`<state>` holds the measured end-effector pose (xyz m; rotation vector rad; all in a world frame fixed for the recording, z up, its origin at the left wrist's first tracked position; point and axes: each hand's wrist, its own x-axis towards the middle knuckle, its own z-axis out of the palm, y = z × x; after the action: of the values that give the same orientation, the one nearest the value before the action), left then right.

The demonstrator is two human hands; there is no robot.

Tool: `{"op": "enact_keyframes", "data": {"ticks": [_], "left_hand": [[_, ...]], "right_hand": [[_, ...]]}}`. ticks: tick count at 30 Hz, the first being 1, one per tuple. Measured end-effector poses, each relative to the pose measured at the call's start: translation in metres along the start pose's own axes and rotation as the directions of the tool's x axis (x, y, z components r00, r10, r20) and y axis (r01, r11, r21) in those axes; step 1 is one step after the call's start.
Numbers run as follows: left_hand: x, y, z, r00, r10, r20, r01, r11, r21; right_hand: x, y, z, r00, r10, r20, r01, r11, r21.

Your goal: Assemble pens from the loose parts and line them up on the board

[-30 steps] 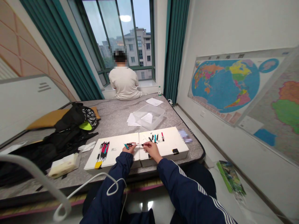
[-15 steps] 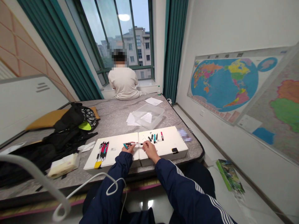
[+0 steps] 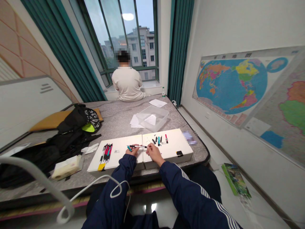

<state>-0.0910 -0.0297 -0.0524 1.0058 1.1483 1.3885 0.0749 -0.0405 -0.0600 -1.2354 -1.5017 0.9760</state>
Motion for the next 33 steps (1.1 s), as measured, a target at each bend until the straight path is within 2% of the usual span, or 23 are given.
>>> {"op": "enact_keyframes", "data": {"ticks": [15, 28, 33], "left_hand": [[-0.0005, 0.0023, 0.0005, 0.999, -0.031, -0.034, 0.031, 0.999, -0.007], [0.0015, 0.0003, -0.0008, 1.0, -0.004, -0.019, 0.004, 1.0, -0.002], [0.0023, -0.001, -0.0021, 1.0, -0.008, -0.004, 0.008, 1.0, -0.025]], "right_hand": [[0.0021, 0.0037, 0.0008, 1.0, 0.026, 0.013, -0.027, 1.0, 0.003], [0.0013, 0.0059, 0.0021, 1.0, -0.002, 0.006, 0.002, 0.999, 0.053], [0.0, 0.0025, 0.0011, 1.0, 0.01, 0.012, -0.01, 1.0, 0.025]]}}
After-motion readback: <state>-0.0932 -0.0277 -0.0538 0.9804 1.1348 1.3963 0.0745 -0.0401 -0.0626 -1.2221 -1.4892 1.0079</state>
